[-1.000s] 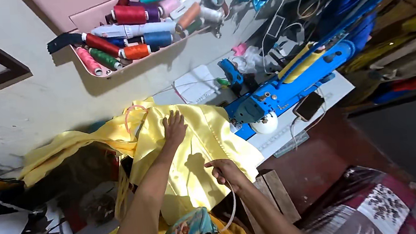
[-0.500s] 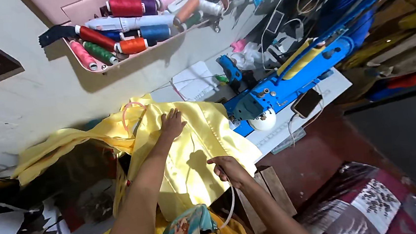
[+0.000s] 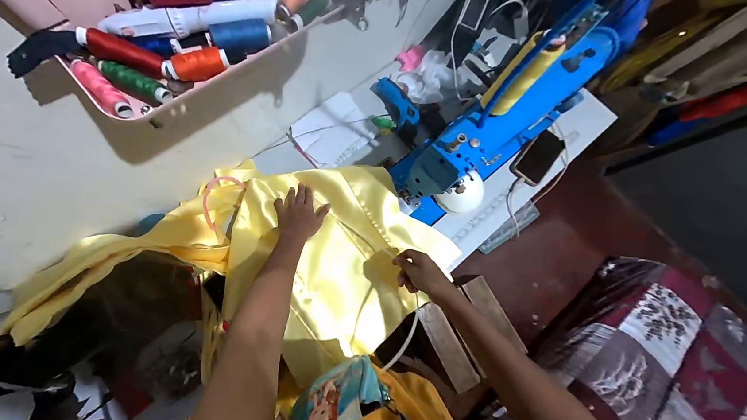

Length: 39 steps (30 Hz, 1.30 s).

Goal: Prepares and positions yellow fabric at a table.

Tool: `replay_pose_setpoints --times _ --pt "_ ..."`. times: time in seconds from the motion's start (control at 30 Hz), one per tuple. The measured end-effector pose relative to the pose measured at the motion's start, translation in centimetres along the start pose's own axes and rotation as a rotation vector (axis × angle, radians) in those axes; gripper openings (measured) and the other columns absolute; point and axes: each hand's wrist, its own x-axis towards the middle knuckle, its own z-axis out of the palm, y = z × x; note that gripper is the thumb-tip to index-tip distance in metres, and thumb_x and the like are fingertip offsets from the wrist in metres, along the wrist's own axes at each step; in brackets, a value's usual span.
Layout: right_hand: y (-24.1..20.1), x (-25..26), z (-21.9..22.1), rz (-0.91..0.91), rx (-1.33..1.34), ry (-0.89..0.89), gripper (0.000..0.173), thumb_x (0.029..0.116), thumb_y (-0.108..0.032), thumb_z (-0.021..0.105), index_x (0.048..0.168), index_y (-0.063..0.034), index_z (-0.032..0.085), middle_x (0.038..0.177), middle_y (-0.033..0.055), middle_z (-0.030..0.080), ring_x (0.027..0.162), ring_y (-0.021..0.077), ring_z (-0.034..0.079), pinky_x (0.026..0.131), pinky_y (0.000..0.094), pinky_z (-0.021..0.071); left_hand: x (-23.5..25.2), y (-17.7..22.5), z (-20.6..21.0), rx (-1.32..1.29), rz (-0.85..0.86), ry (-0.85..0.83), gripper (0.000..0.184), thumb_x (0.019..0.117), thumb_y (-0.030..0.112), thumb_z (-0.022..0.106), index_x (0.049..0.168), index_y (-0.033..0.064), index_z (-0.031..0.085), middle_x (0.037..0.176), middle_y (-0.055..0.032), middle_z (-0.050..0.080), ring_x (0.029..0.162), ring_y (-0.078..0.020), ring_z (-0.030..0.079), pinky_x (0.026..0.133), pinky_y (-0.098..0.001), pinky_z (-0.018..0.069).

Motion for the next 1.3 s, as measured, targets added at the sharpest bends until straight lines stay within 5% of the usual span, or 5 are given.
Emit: replay_pose_setpoints --times 0.3,0.5,0.83,1.03,1.3 --pt "2.9 1.4 2.5 0.142 0.088 -0.101 0.033 0.1123 -0.02 0.038 0.127 0.0033 0.056 0.101 0.0134 0.069 0.07 0.0131 0.066 0.066 0.0293 0.0567 0.1 0.8 0.4 0.024 -0.044 -0.034 0.127 0.0773 0.084 0.062 0.163 0.003 0.015 0.171 -0.0176 0.01 0.156 -0.0423 0.008 0.117 -0.0735 0.0058" --pt "6.7 -0.4 4.4 0.181 0.195 -0.044 0.033 0.1115 -0.018 0.042 0.128 0.0054 0.057 0.101 0.0165 0.067 0.079 0.0196 0.069 0.074 0.0357 0.0601 0.2 1.2 0.4 0.073 -0.072 -0.064 0.129 0.0768 0.082 0.064 0.164 0.0032 0.011 0.172 -0.0166 0.005 0.157 -0.0411 0.006 0.117 -0.0723 0.0047" --pt "9.7 -2.4 3.1 0.133 0.073 0.034 0.03 0.1106 -0.02 0.045 0.121 0.0036 0.061 0.086 0.0063 0.069 0.062 0.0076 0.058 0.06 0.0256 0.0496 0.5 0.9 0.7 0.088 -0.059 -0.049 0.13 0.0759 0.083 0.064 0.164 0.0029 0.012 0.171 -0.019 0.006 0.157 -0.0423 0.006 0.117 -0.0734 0.0059" --pt "9.6 -2.6 3.0 0.17 0.016 0.015 0.031 0.1109 -0.017 0.043 0.127 0.0041 0.058 0.096 0.01 0.069 0.069 0.0098 0.06 0.067 0.0281 0.051 0.5 1.0 0.5 0.076 -0.062 -0.053 0.13 0.0763 0.083 0.064 0.164 0.0032 0.011 0.171 -0.0185 0.005 0.157 -0.0421 0.005 0.117 -0.0735 0.0063" --pt "10.0 -2.4 4.0 0.124 -0.027 0.157 0.027 0.1075 -0.017 0.051 0.119 0.0025 0.066 0.097 0.0137 0.072 0.085 0.0208 0.068 0.083 0.0405 0.0542 0.3 0.9 0.5 0.082 -0.052 -0.036 0.131 0.0763 0.084 0.063 0.163 0.0013 0.011 0.171 -0.019 0.007 0.157 -0.0427 0.006 0.118 -0.0726 0.0047"
